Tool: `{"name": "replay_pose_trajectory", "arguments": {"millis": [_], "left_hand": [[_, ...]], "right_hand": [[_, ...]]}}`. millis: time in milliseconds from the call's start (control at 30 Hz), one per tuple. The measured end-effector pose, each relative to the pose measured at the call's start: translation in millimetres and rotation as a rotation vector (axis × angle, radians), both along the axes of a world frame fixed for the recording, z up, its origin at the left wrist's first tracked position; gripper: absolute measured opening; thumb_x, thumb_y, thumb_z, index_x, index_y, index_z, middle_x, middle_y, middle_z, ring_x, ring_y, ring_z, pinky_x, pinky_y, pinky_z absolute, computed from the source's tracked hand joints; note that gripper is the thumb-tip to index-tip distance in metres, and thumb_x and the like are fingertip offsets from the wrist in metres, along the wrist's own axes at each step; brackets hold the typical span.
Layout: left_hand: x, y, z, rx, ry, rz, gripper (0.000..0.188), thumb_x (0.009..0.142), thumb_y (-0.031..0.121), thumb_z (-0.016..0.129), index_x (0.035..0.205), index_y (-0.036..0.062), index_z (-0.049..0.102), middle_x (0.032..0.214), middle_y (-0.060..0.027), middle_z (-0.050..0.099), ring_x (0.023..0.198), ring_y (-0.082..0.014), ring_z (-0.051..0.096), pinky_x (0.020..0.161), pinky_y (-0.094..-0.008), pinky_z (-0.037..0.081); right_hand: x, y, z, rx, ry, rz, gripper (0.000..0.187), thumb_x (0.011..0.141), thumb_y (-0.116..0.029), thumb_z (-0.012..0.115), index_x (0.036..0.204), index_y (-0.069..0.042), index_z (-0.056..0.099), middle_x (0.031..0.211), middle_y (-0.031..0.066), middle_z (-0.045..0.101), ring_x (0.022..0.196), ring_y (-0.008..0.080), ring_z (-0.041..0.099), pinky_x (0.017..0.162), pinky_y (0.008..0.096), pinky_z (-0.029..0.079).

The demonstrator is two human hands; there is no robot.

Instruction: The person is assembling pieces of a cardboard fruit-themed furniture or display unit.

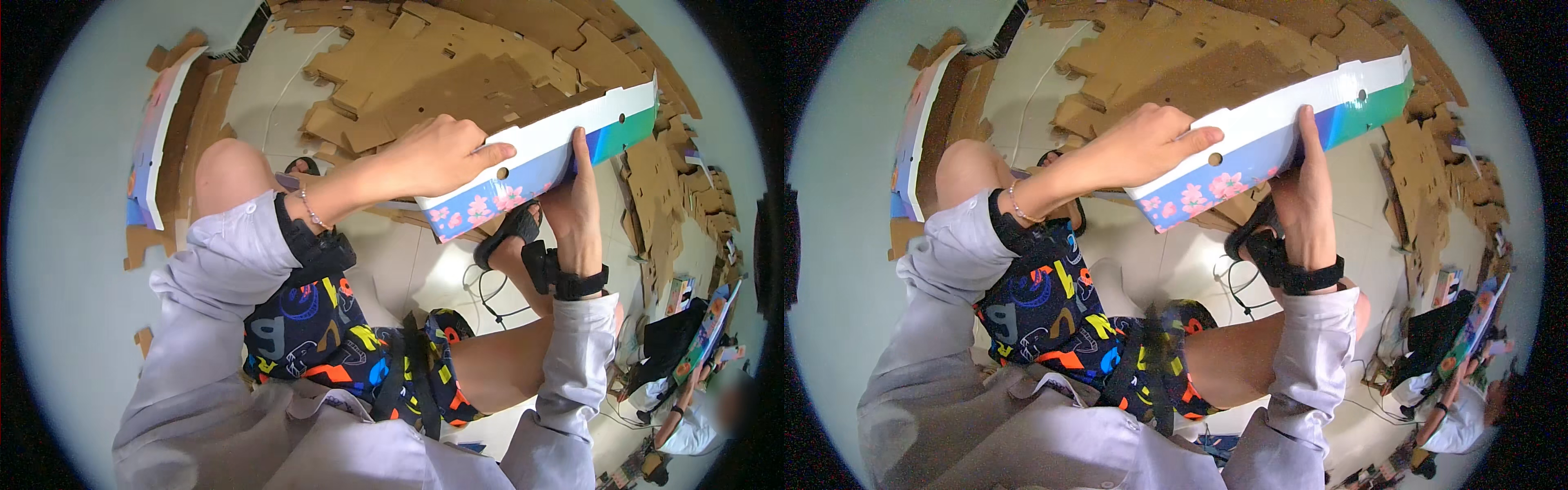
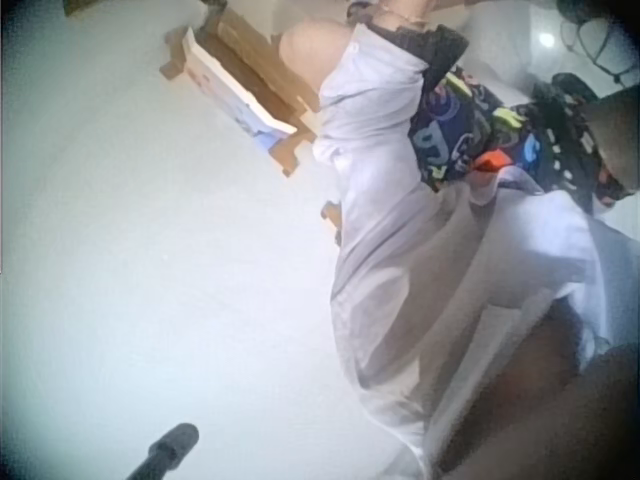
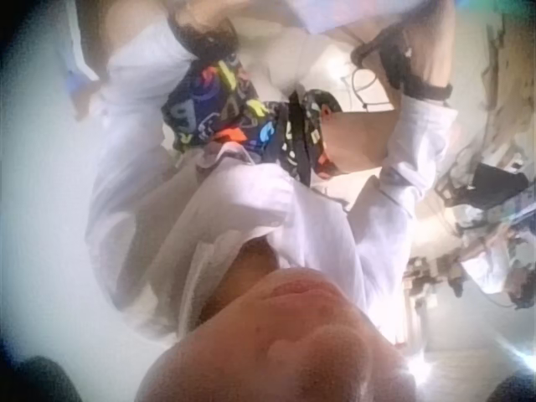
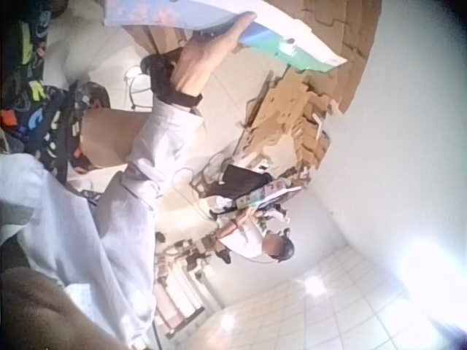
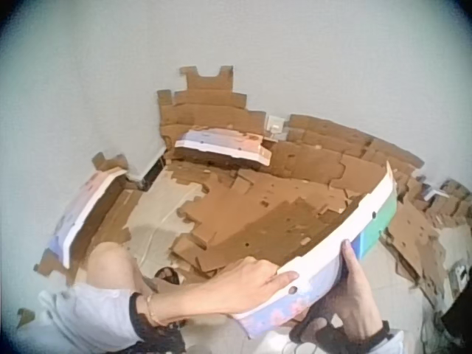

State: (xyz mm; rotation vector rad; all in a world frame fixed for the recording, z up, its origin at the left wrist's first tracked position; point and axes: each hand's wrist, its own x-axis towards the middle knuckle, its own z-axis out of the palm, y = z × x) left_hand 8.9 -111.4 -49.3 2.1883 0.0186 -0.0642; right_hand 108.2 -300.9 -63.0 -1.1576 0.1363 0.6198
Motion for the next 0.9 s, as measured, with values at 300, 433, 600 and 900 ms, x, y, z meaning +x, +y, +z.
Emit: {"name": "replay_pose_trajectory", "arguments": {"millis": [300, 433, 600, 900], "left_hand": [[-3.2, -4.1, -11.9, -0.026, 0.156, -0.068, 0.073, 0.084, 0.06, 0.048, 0.056, -0.0071, 0.056, 0.048, -0.0212, 0.051, 0.049, -0.0317, 0.059, 0.049, -0.0409, 0.046], [-4.2, -2.7, -15.9, 0.07, 0.144, -0.133, 0.075, 0.08, 0.063, 0.049, 0.054, -0.0065, 0.055, 0.048, -0.0191, 0.052, 0.048, -0.0303, 0.058, 0.049, -0.041, 0.047], [-4.4, -2.6, -15.7, 0.19, 0.167, -0.2, 0.077, 0.078, 0.067, 0.048, 0.054, -0.0053, 0.057, 0.047, -0.0173, 0.053, 0.048, -0.0305, 0.058, 0.049, -0.0408, 0.048], [-5.0, -2.1, -13.5, 0.245, 0.174, -0.268, 0.079, 0.077, 0.071, 0.046, 0.054, -0.0041, 0.057, 0.048, -0.0168, 0.054, 0.05, -0.0309, 0.059, 0.051, -0.04, 0.048]], "right_hand": [[-3.6, -1.9, 9.8, 0.005, 0.057, -0.019, 0.051, 0.084, -0.031, 0.062, 0.123, -0.003, 0.044, 0.117, 0.0104, 0.051, 0.11, 0.0246, 0.048, 0.095, 0.0431, 0.035], [-6.8, 1.6, 9.8, -0.037, 0.026, -0.033, 0.049, 0.084, -0.028, 0.063, 0.121, -0.001, 0.045, 0.116, 0.0107, 0.052, 0.108, 0.0239, 0.049, 0.094, 0.0419, 0.036], [-12.7, 7.3, 14.6, -0.056, 0.013, -0.034, 0.048, 0.083, -0.026, 0.064, 0.119, 0.0, 0.047, 0.115, 0.0107, 0.052, 0.107, 0.0223, 0.049, 0.094, 0.0384, 0.037], [-20.3, 11.8, 27.2, -0.118, 0.0, -0.017, 0.048, 0.081, -0.027, 0.065, 0.118, 0.0, 0.048, 0.112, 0.0099, 0.053, 0.104, 0.0203, 0.051, 0.091, 0.036, 0.038]]}}
